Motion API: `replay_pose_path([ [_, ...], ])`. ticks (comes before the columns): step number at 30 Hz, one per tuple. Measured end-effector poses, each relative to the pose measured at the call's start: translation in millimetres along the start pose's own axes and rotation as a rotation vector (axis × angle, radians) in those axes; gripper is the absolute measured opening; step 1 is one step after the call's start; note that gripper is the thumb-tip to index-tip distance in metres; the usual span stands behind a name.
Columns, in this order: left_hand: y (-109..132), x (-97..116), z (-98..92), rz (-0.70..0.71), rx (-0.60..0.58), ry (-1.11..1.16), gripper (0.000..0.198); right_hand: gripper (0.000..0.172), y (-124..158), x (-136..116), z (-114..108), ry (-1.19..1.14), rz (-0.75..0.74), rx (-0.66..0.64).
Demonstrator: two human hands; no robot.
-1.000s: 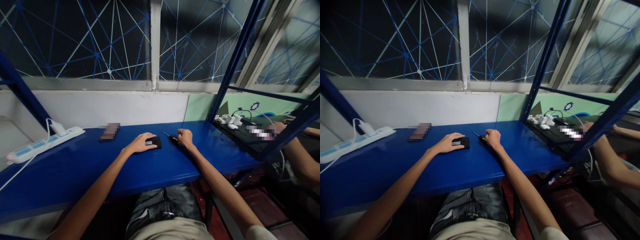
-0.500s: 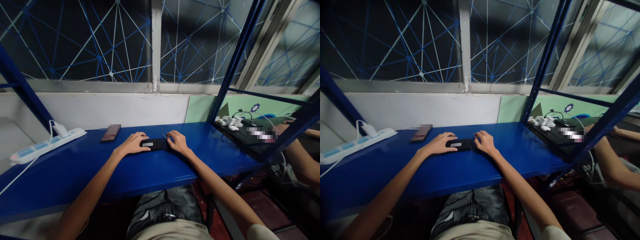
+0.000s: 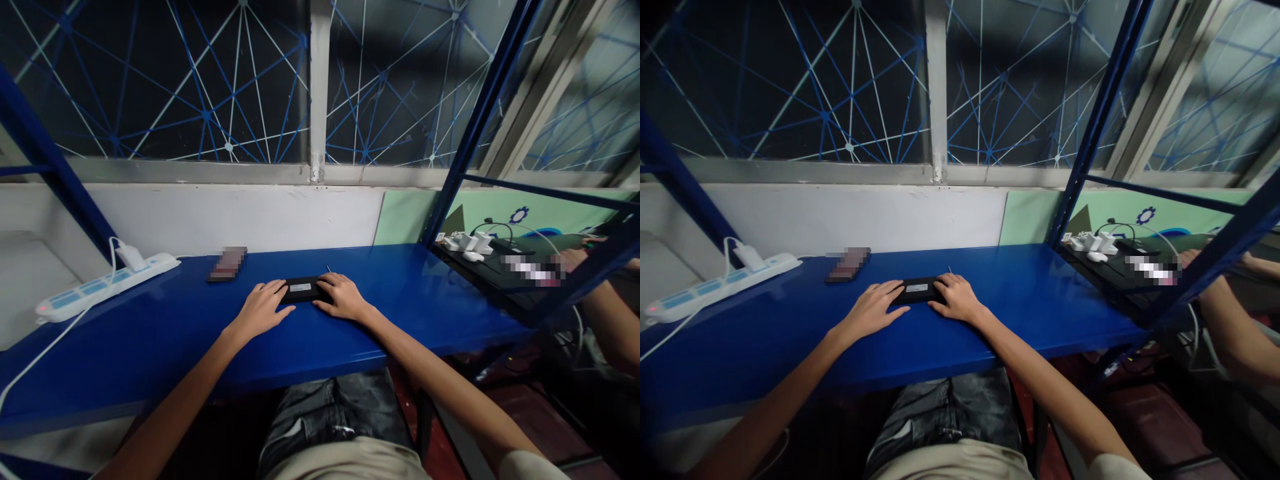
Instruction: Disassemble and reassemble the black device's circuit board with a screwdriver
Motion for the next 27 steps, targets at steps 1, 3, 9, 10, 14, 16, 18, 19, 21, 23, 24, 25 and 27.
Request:
replay_pose_path([
  [1, -0.3, -1.5, -0.1, -0.009, -0.005, 0.005, 0.050, 0.048, 0.4, 1.0, 0.4, -0.006, 0.005, -0.004],
  [3, -1.4, -5.0, -0.6, -0.033, -0.025, 0.015, 0.050, 0.048, 0.5, 2.2, 0.7, -0.019, 0.017, -0.009],
  [9, -2.4, -7.6, -4.4, -0.059, -0.064, 0.059, 0.062, 0.054, -1.6, 0.8, -2.9, -0.063, 0.031, 0.009],
  [10, -2.4, -6.7, -5.3, -0.057, -0.062, 0.069, 0.061, 0.055, -1.9, 0.5, -3.5, -0.066, 0.032, 0.014],
  [14, -2.9, -2.3, -8.7, -0.056, -0.048, 0.118, 0.052, 0.055, -2.2, -1.3, -4.1, -0.088, 0.037, 0.016],
  [16, -2.7, -0.9, -8.8, -0.057, -0.053, 0.125, 0.053, 0.055, -2.3, -2.4, -4.5, -0.102, 0.039, 0.011],
  [18, -2.1, -0.4, -7.9, -0.055, -0.060, 0.116, 0.061, 0.055, -2.2, -3.8, -5.1, -0.119, 0.034, 0.006],
  [19, -1.7, -0.7, -7.1, -0.053, -0.063, 0.110, 0.065, 0.055, -2.2, -4.5, -5.4, -0.129, 0.032, 0.003],
  [21, -1.0, -1.7, -5.3, -0.050, -0.065, 0.104, 0.070, 0.054, -2.0, -5.7, -5.6, -0.151, 0.027, -0.007],
  [23, -0.8, -3.1, -3.9, -0.049, -0.061, 0.112, 0.069, 0.053, -2.0, -6.2, -6.1, -0.169, 0.028, -0.013],
  [24, -1.0, -3.8, -3.5, -0.048, -0.057, 0.117, 0.068, 0.053, -2.2, -6.4, -6.5, -0.174, 0.028, -0.014],
  [25, -1.4, -4.3, -3.5, -0.046, -0.054, 0.121, 0.069, 0.052, -2.5, -6.5, -7.1, -0.177, 0.029, -0.014],
  [27, -2.6, -5.0, -3.4, -0.042, -0.057, 0.118, 0.070, 0.052, -2.9, -6.1, -8.2, -0.180, 0.039, -0.019],
])
Point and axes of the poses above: each hand's wrist, its own y-axis away from the middle knuckle, its own z-axis out of the palm, x = y × z, the point moved 9 cm from there along -y, towards the middle knuckle, and after that the axes turned 15 degrees about x, right-handed, at the moved point
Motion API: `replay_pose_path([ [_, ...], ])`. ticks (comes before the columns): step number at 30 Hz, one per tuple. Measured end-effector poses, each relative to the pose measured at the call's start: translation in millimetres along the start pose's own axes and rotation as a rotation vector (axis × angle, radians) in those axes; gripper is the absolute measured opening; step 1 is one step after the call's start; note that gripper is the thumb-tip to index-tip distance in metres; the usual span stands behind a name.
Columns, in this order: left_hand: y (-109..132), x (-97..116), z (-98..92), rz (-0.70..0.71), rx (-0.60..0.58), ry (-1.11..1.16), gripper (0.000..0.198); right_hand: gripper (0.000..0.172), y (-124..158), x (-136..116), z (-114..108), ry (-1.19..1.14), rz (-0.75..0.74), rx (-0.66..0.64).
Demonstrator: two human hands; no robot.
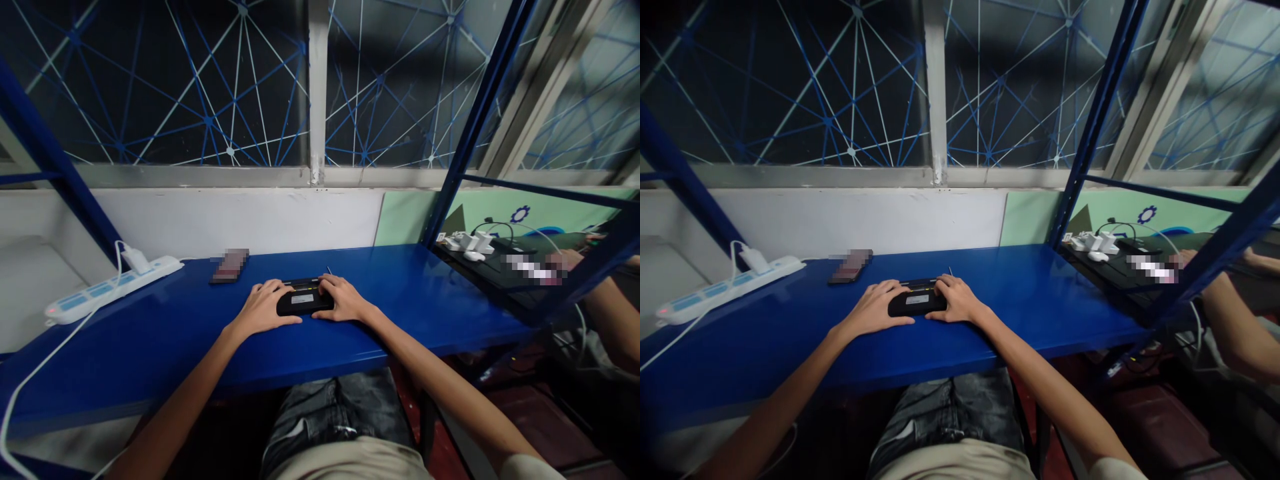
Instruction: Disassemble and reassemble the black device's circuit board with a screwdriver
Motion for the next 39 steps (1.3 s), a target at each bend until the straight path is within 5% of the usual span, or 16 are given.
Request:
replay_pose_path([
  [9, -1.6, 5.5, -1.4, 0.012, -0.072, 0.030, 0.066, 0.074, 3.6, 6.8, -0.6, 0.005, 0.041, -0.013],
  [15, 0.3, 6.9, -1.1, 0.010, -0.106, 0.089, 0.066, 0.069, 1.6, 7.6, -0.5, -0.077, 0.074, -0.013],
  [21, -0.8, 6.0, -10.2, 0.042, -0.096, 0.135, 0.059, 0.046, -3.7, 11.8, 0.3, -0.299, 0.178, -0.078],
  [27, -7.6, -1.9, -28.6, 0.007, 0.062, 0.194, 0.031, 0.046, -9.8, 16.2, -5.9, -0.358, 0.226, -0.018],
  [32, -10.2, -7.0, -39.8, -0.053, 0.184, 0.243, 0.030, 0.039, -9.3, 20.3, -18.4, -0.278, 0.264, 0.125],
  [39, -10.4, -15.6, -49.0, -0.129, 0.266, 0.242, 0.027, 0.034, -4.1, 37.5, -17.5, -0.343, 0.380, 0.169],
])
Point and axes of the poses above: each hand's wrist, its own y-axis away from the middle knuckle, its own z-axis out of the palm, x = y × z, the point moved 9 cm from there along -y, towards the middle knuckle, and after that the axes turned 15 degrees about x, right-handed, at the moved point
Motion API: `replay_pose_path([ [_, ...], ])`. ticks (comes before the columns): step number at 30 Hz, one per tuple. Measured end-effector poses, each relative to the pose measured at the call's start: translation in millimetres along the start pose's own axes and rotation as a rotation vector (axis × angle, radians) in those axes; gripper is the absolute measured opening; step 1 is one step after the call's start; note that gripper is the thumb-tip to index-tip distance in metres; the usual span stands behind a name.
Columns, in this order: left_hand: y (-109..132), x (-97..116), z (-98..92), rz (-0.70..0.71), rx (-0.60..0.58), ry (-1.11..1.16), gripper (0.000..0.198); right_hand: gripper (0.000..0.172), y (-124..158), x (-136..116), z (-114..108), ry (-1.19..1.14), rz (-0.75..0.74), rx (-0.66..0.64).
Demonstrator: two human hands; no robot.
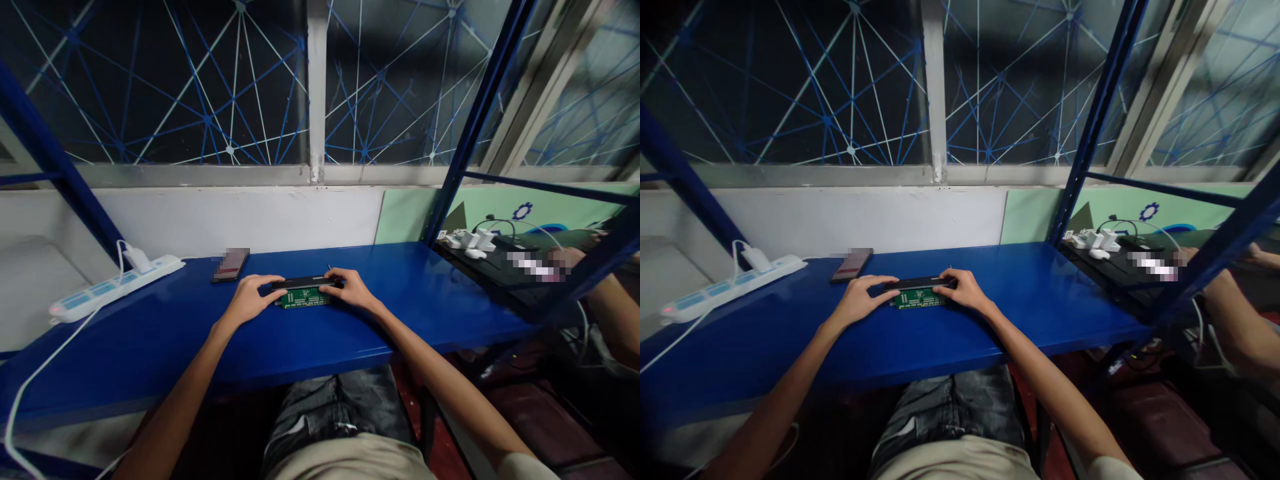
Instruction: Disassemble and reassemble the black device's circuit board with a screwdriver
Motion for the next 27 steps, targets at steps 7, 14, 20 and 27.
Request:
replay_pose_path([
  [7, -2.1, 0.3, -3.1, 0.057, 0.060, 0.054, 0.025, 0.035, 0.0, 9.0, -3.4, -0.063, 0.079, 0.047],
  [14, 4.8, 1.1, 14.7, 0.092, -0.153, 0.218, 0.024, 0.040, 11.1, 16.3, 14.2, -0.150, 0.253, -0.224],
  [20, 11.2, -0.4, 24.3, 0.082, -0.267, 0.124, 0.024, 0.036, 7.8, 5.1, 7.5, 0.173, 0.055, -0.238],
  [27, 15.4, -5.9, 31.4, 0.104, -0.287, 0.001, 0.023, 0.027, 8.1, 6.1, 12.6, 0.365, -0.077, -0.244],
])
Point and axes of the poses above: each hand's wrist, its own y-axis away from the middle knuckle, its own z-axis out of the palm, x = y × z, the point moved 9 cm from there along -y, towards the middle knuckle, and after that the axes turned 15 degrees about x, right-handed, at the moved point
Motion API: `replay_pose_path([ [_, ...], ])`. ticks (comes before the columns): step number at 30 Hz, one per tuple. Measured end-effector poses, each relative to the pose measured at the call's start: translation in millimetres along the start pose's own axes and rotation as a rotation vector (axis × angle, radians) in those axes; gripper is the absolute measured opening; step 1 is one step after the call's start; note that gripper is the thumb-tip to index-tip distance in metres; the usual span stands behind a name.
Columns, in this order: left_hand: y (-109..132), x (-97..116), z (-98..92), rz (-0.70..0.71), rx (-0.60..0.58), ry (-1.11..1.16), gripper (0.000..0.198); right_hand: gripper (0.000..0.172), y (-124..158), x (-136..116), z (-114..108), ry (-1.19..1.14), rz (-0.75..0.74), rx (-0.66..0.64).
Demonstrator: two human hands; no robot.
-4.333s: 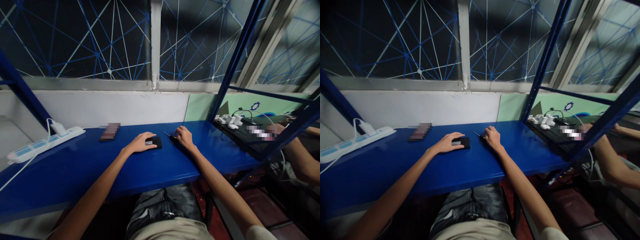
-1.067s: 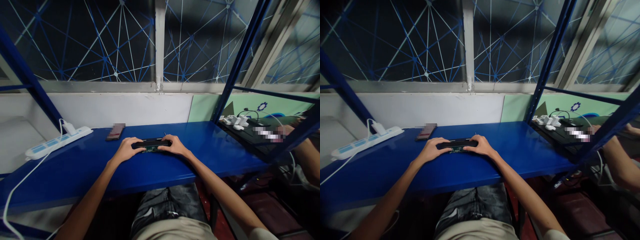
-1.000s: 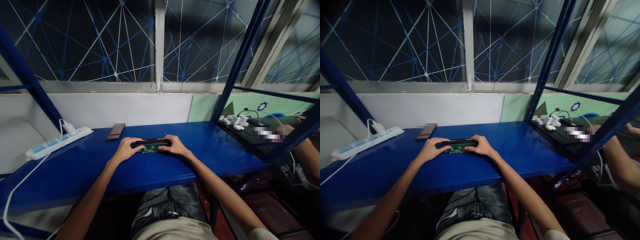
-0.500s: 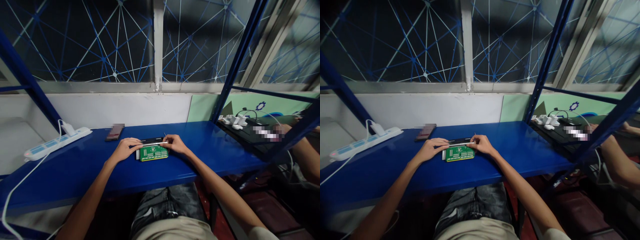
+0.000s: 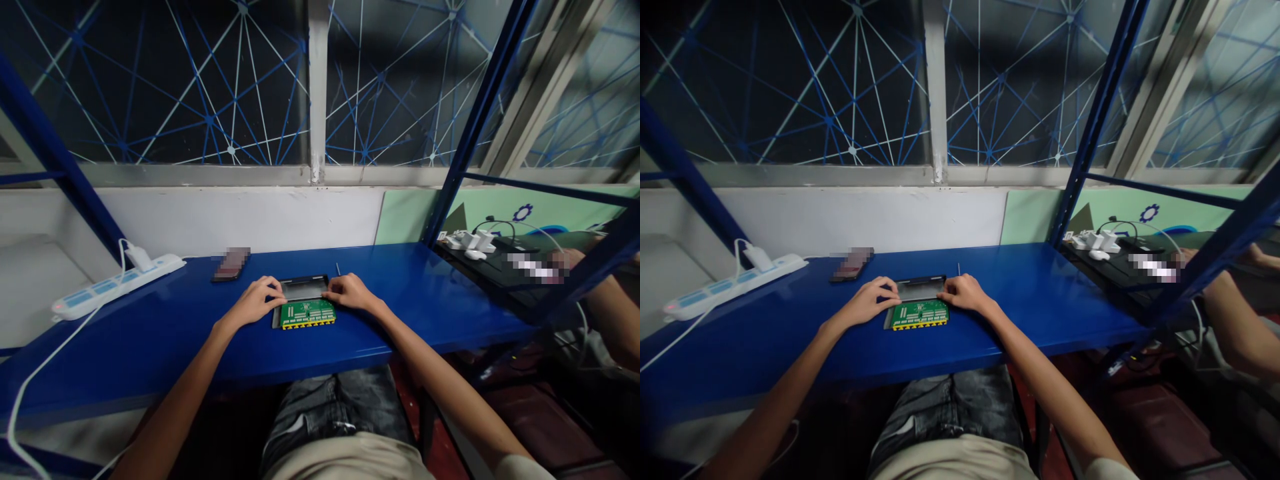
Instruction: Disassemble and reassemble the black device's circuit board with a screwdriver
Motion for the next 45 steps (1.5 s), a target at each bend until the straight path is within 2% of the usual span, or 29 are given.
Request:
replay_pose_path([
  [5, 0.4, -8.0, 4.2, -0.015, 0.019, -0.067, 0.023, 0.026, -0.5, 4.2, -2.4, 0.043, 0.003, 0.040],
  [12, -0.8, -7.6, 4.2, -0.033, 0.040, -0.146, 0.018, 0.028, -1.8, 7.8, -4.8, 0.068, 0.017, 0.059],
  [19, -2.8, -9.7, 4.6, -0.042, 0.072, -0.155, 0.023, 0.023, -2.0, 27.8, -25.0, 0.310, 0.211, 0.181],
  [25, -5.2, -15.7, 8.0, -0.028, 0.129, -0.109, 0.025, 0.041, 4.8, 42.5, -21.6, 0.496, 0.368, 0.077],
  [31, -7.5, -17.7, 10.1, -0.030, 0.162, -0.046, 0.030, 0.041, 7.8, 48.5, -9.5, 0.509, 0.400, -0.040],
  [36, -9.7, -18.5, 12.7, -0.030, 0.147, -0.021, 0.032, 0.040, 7.8, 49.8, -8.5, 0.500, 0.395, -0.043],
  [45, -9.4, -37.8, 18.3, -0.066, 0.147, -0.054, 0.030, 0.038, 7.4, 50.2, -10.5, 0.490, 0.398, -0.037],
])
Point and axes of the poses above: each hand's wrist, its own y-axis away from the middle knuckle, its own z-axis out of the palm, x = y × z, the point moved 9 cm from there along -y, towards the middle knuckle, and after that the axes turned 15 degrees about x, right-handed, at the moved point
